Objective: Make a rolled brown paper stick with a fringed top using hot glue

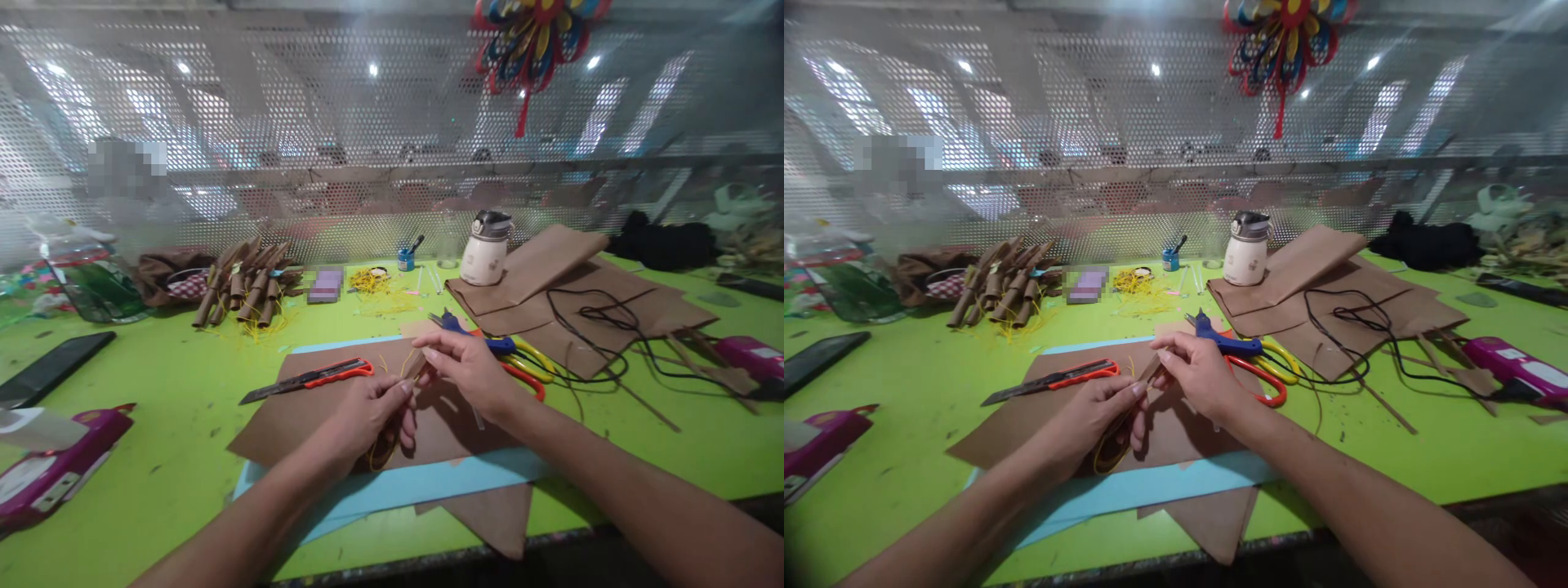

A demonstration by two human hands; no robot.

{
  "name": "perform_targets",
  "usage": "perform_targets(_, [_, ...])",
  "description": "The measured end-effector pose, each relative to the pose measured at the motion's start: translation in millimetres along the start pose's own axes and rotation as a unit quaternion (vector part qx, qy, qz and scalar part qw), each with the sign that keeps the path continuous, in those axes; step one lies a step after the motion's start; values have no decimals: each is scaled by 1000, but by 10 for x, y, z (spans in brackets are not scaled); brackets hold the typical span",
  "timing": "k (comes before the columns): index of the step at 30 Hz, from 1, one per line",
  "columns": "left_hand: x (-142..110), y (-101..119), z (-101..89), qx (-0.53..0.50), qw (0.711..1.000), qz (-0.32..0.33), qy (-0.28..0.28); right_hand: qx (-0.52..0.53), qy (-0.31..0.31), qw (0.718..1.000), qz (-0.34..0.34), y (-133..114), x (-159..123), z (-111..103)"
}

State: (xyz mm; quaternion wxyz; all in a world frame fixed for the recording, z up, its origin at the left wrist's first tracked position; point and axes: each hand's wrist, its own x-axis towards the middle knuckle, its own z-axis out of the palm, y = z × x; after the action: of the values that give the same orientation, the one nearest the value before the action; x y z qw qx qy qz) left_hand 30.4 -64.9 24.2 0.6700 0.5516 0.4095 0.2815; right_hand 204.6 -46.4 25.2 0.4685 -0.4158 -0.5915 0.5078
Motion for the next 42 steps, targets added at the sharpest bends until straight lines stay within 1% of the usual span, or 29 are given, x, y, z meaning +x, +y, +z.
perform_targets(5, [16, -11, -23, -5, 1000, -14, -11, 4, 1, 1000, 4, -9, -6, 6])
perform_targets(9, [8, -4, -23, -29, 999, -24, -19, 4, 6, 1000, 12, -27, -19, 19])
perform_targets(14, [-20, 3, -32, -50, 998, -33, -5, 37, 6, 999, 10, 6, -8, 21])
perform_targets(16, [-24, -1, -55, -77, 996, -42, -4, 66, 15, 998, 9, 24, 2, 22])
perform_targets(19, [-20, 0, -96, -153, 987, -54, -5, 80, 33, 996, 17, 31, 13, 18])
perform_targets(22, [-14, 24, -119, -213, 977, -28, 4, 32, 58, 998, 6, 24, 22, -18])
perform_targets(26, [-18, 82, -121, -270, 963, 12, 12, -82, 112, 989, -55, 36, 41, -130])
perform_targets(29, [-20, 107, -128, -315, 948, 41, 23, -126, 126, 980, -92, 40, 49, -191])
perform_targets(31, [-14, 103, -140, -330, 942, 50, 29, -141, 114, 979, -98, 32, 39, -188])
perform_targets(34, [5, 75, -169, -334, 940, 54, 31, -175, 67, 978, -96, 18, -5, -139])
perform_targets(36, [17, 57, -189, -335, 940, 59, 26, -214, 39, 969, -113, 15, -41, -105])
perform_targets(39, [23, 54, -213, -334, 940, 64, 10, -263, 30, 952, -153, 4, -89, -83])
perform_targets(42, [23, 75, -222, -328, 941, 72, 28, -282, 13, 943, -175, -30, -123, -84])
